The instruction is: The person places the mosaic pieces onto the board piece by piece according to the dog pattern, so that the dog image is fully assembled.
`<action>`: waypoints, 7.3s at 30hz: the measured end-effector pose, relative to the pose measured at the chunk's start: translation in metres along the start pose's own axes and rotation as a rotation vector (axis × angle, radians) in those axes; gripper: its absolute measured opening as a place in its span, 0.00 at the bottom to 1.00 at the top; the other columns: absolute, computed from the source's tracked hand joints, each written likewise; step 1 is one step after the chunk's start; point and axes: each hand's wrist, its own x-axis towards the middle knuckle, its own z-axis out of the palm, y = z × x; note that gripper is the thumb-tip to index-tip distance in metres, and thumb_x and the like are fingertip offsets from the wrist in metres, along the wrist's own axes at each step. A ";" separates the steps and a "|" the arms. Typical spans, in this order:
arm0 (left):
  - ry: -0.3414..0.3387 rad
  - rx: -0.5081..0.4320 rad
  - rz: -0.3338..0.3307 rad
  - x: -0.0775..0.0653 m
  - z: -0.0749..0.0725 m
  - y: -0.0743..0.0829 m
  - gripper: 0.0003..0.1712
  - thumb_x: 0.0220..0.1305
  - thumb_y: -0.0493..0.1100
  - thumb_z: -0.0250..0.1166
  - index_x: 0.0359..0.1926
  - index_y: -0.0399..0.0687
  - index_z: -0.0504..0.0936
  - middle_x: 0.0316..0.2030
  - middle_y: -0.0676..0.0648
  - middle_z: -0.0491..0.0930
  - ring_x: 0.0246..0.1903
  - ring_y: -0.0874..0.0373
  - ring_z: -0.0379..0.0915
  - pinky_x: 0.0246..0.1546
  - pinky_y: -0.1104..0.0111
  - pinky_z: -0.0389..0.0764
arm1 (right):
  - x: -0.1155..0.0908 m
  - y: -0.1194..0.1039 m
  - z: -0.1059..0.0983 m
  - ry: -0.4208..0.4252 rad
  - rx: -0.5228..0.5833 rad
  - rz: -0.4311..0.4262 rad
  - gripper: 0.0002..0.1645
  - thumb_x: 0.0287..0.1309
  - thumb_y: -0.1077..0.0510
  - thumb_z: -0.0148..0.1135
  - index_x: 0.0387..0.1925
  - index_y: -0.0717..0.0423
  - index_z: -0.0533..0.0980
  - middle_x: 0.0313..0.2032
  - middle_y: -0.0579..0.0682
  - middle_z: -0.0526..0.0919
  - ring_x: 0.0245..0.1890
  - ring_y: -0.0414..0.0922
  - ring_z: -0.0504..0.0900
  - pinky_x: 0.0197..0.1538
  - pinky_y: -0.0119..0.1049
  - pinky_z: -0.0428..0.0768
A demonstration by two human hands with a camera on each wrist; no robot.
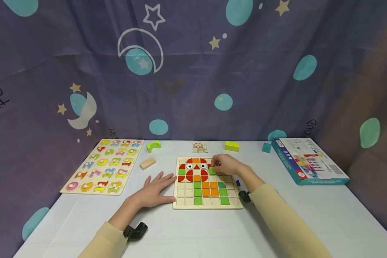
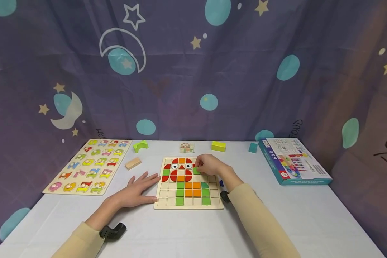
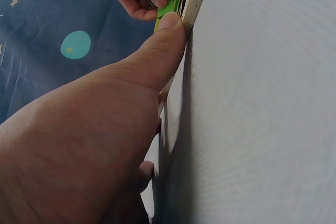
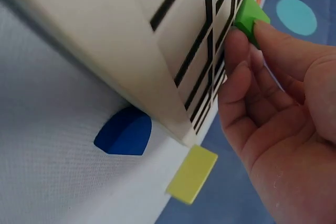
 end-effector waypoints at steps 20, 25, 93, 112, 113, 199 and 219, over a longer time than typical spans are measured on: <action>0.000 0.000 -0.003 0.000 0.001 0.000 0.49 0.61 0.72 0.64 0.77 0.59 0.63 0.77 0.53 0.55 0.77 0.43 0.37 0.68 0.34 0.33 | -0.007 -0.001 0.000 0.013 -0.015 0.006 0.04 0.67 0.61 0.65 0.41 0.57 0.82 0.34 0.46 0.82 0.32 0.44 0.75 0.39 0.38 0.76; -0.004 -0.001 0.004 0.000 0.002 0.001 0.49 0.61 0.72 0.64 0.77 0.59 0.63 0.77 0.52 0.55 0.77 0.42 0.37 0.68 0.34 0.33 | -0.019 0.007 -0.008 0.031 0.021 0.007 0.06 0.67 0.59 0.65 0.43 0.57 0.81 0.35 0.46 0.81 0.33 0.44 0.75 0.38 0.37 0.76; 0.001 0.008 0.005 -0.001 -0.003 -0.003 0.49 0.62 0.72 0.64 0.77 0.59 0.63 0.77 0.51 0.56 0.77 0.41 0.38 0.68 0.33 0.34 | -0.142 0.036 -0.020 0.009 0.065 -0.103 0.06 0.66 0.63 0.65 0.43 0.56 0.82 0.36 0.41 0.81 0.37 0.42 0.77 0.45 0.33 0.81; 0.000 0.002 0.024 0.000 -0.001 -0.001 0.49 0.62 0.72 0.63 0.78 0.59 0.62 0.77 0.51 0.55 0.77 0.41 0.37 0.67 0.33 0.34 | -0.070 0.008 -0.010 -0.043 0.146 -0.108 0.08 0.69 0.64 0.61 0.47 0.61 0.81 0.37 0.46 0.83 0.38 0.46 0.77 0.46 0.38 0.80; -0.001 0.003 0.024 0.001 -0.001 -0.002 0.49 0.62 0.72 0.63 0.78 0.59 0.62 0.77 0.51 0.55 0.77 0.41 0.37 0.67 0.33 0.34 | -0.066 0.007 -0.010 -0.046 0.145 -0.112 0.08 0.69 0.64 0.61 0.47 0.61 0.81 0.37 0.45 0.83 0.38 0.46 0.77 0.46 0.39 0.80; 0.003 -0.008 0.040 0.000 -0.003 0.001 0.48 0.63 0.69 0.64 0.77 0.55 0.63 0.77 0.48 0.57 0.76 0.38 0.38 0.66 0.31 0.34 | -0.021 0.003 0.004 -0.020 -0.052 0.003 0.09 0.62 0.56 0.72 0.29 0.52 0.78 0.26 0.45 0.77 0.29 0.43 0.73 0.35 0.36 0.73; -0.004 -0.006 0.021 0.000 -0.003 0.002 0.49 0.62 0.71 0.64 0.78 0.57 0.63 0.77 0.50 0.56 0.77 0.41 0.37 0.68 0.34 0.33 | -0.052 0.027 -0.018 0.067 0.099 -0.008 0.05 0.64 0.58 0.69 0.36 0.55 0.80 0.31 0.46 0.79 0.31 0.46 0.75 0.35 0.38 0.75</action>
